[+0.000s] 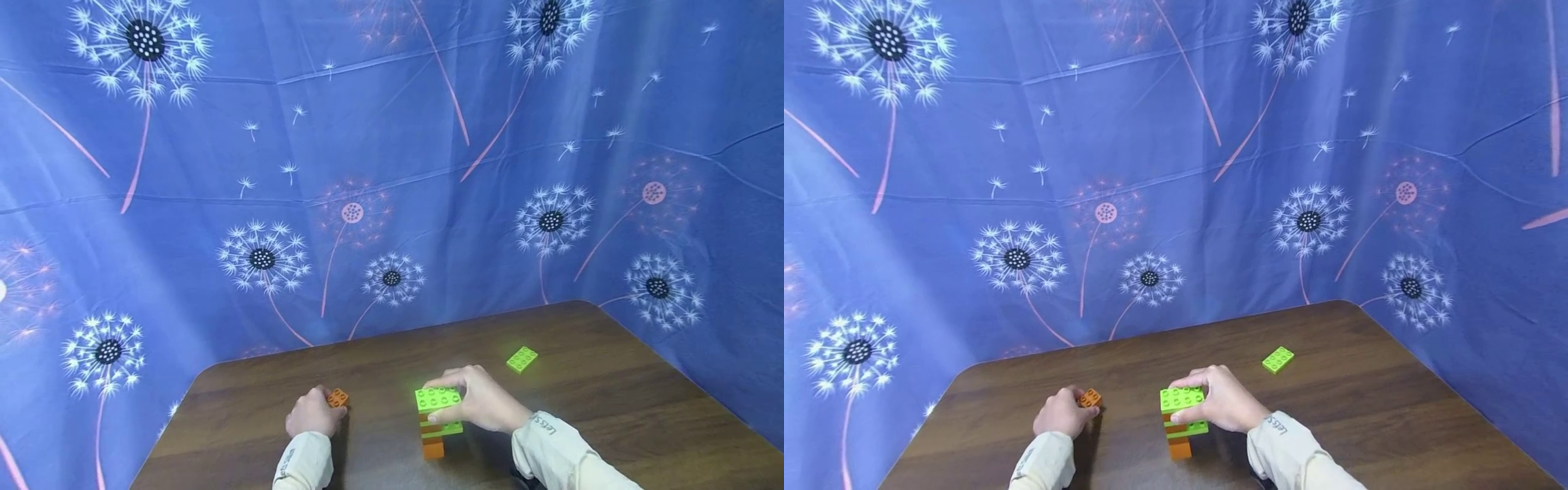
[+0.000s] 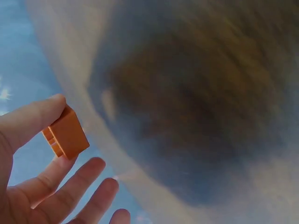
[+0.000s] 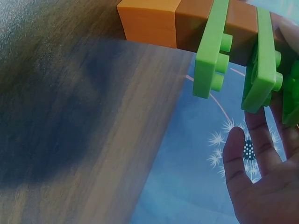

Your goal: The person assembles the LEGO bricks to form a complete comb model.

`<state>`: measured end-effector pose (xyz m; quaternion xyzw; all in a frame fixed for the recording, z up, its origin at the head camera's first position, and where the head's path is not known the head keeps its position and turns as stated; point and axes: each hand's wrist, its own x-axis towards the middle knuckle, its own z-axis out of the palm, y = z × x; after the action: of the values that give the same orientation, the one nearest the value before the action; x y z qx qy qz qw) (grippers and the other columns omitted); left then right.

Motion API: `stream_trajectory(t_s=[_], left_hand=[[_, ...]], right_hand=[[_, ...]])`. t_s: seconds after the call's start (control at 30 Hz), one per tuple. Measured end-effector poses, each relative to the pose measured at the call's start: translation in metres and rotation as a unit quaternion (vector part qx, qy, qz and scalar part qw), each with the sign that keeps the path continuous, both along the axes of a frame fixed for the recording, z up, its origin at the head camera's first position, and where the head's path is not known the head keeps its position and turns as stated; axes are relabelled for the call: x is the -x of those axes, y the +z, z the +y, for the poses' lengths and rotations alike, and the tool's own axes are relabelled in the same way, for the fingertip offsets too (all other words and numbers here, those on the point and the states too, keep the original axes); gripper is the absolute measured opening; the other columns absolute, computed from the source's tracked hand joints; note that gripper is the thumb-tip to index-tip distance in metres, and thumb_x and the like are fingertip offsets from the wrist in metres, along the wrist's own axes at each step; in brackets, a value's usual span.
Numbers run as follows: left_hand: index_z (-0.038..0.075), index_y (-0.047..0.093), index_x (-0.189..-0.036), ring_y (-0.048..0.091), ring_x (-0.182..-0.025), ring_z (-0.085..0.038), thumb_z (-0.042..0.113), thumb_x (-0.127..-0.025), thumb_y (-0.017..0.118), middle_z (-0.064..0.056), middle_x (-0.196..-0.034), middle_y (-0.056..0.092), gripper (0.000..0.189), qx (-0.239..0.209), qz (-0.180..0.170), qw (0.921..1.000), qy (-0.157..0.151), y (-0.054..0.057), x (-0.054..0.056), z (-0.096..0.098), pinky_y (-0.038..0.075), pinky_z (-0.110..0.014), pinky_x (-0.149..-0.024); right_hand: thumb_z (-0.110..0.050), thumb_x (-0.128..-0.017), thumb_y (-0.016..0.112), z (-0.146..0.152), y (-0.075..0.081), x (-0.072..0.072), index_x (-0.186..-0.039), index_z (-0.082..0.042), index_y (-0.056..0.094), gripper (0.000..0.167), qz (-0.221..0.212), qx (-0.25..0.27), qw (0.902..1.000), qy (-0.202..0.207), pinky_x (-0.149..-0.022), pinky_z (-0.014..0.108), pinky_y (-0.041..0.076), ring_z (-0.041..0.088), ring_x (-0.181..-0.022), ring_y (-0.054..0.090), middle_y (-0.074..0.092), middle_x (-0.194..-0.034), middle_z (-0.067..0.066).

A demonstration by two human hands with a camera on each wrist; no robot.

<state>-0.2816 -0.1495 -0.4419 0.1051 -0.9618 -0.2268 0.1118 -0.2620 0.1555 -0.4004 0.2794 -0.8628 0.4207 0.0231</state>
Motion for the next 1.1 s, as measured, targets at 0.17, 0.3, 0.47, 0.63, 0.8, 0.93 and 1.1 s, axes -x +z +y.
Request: stream_trajectory(t_s=[0.17,0.3,0.47,0.63,0.8,0.93,1.1], left_hand=[[0.008,0.073,-0.101,0.06,-0.065,-0.022,0.022,-0.074,0.087,-0.006,-0.076,0.067,0.034,-0.018,0.016,0.9993,-0.028,0.014,-0.007,0.01,0.044,-0.041,-0.055],[0.009,0.074,-0.103,0.062,-0.066,-0.023,0.022,-0.073,0.088,-0.007,-0.081,0.071,0.036,-0.021,0.042,0.9978,-0.046,0.028,-0.012,0.019,0.046,-0.041,-0.054],[0.011,0.076,-0.101,0.068,-0.072,-0.024,0.022,-0.071,0.088,-0.005,-0.089,0.076,0.035,-0.036,0.084,0.9923,-0.084,0.044,-0.02,0.031,0.049,-0.043,-0.058],[0.013,0.076,-0.1,0.071,-0.078,-0.024,0.022,-0.069,0.087,-0.001,-0.088,0.077,0.035,-0.047,0.127,0.9797,-0.147,0.06,-0.032,0.044,0.049,-0.043,-0.065],[0.014,0.076,-0.102,0.072,-0.085,-0.025,0.024,-0.07,0.088,0.001,-0.091,0.077,0.036,-0.071,0.143,0.9655,-0.206,0.075,-0.044,0.059,0.051,-0.04,-0.067],[0.014,0.076,-0.103,0.072,-0.09,-0.024,0.025,-0.071,0.088,0.002,-0.095,0.076,0.036,-0.084,0.141,0.9565,-0.241,0.081,-0.05,0.07,0.052,-0.039,-0.07],[0.016,0.077,-0.103,0.071,-0.093,-0.023,0.025,-0.071,0.086,0.003,-0.098,0.075,0.035,-0.08,0.13,0.9517,-0.266,0.081,-0.053,0.081,0.053,-0.038,-0.072]], right_hand=[[-0.033,-0.074,0.091,0.0,0.0,0.0,-0.115,-0.016,0.078,0.046,-0.003,0.0,1.0,-0.002,-0.088,0.046,0.048,0.028,-0.105,0.059,0.073,-0.114,0.004],[-0.034,-0.075,0.09,0.001,0.001,0.0,-0.116,-0.017,0.078,0.046,0.005,-0.003,1.0,0.002,-0.086,0.044,0.048,0.023,-0.099,0.059,0.073,-0.111,0.001],[-0.035,-0.074,0.09,0.001,0.001,0.001,-0.115,-0.017,0.078,0.046,0.02,-0.011,0.9997,0.0,-0.09,0.048,0.047,0.029,-0.105,0.061,0.074,-0.111,0.002],[-0.035,-0.074,0.09,0.0,0.0,0.001,-0.115,-0.017,0.078,0.047,0.02,-0.013,0.9997,-0.001,-0.09,0.048,0.048,0.028,-0.103,0.061,0.074,-0.112,0.004],[-0.035,-0.074,0.09,0.0,0.001,0.0,-0.115,-0.017,0.078,0.047,0.01,-0.013,0.9999,-0.004,-0.092,0.05,0.047,0.031,-0.107,0.061,0.074,-0.113,0.004],[-0.033,-0.074,0.09,0.0,0.002,0.001,-0.116,-0.015,0.078,0.047,0.008,-0.003,0.9999,0.008,-0.088,0.044,0.05,0.022,-0.098,0.063,0.074,-0.105,0.0],[-0.03,-0.076,0.09,0.0,0.001,0.002,-0.117,-0.01,0.077,0.047,0.01,0.009,0.9995,0.029,-0.075,0.03,0.05,0.01,-0.085,0.06,0.072,-0.098,-0.006]])
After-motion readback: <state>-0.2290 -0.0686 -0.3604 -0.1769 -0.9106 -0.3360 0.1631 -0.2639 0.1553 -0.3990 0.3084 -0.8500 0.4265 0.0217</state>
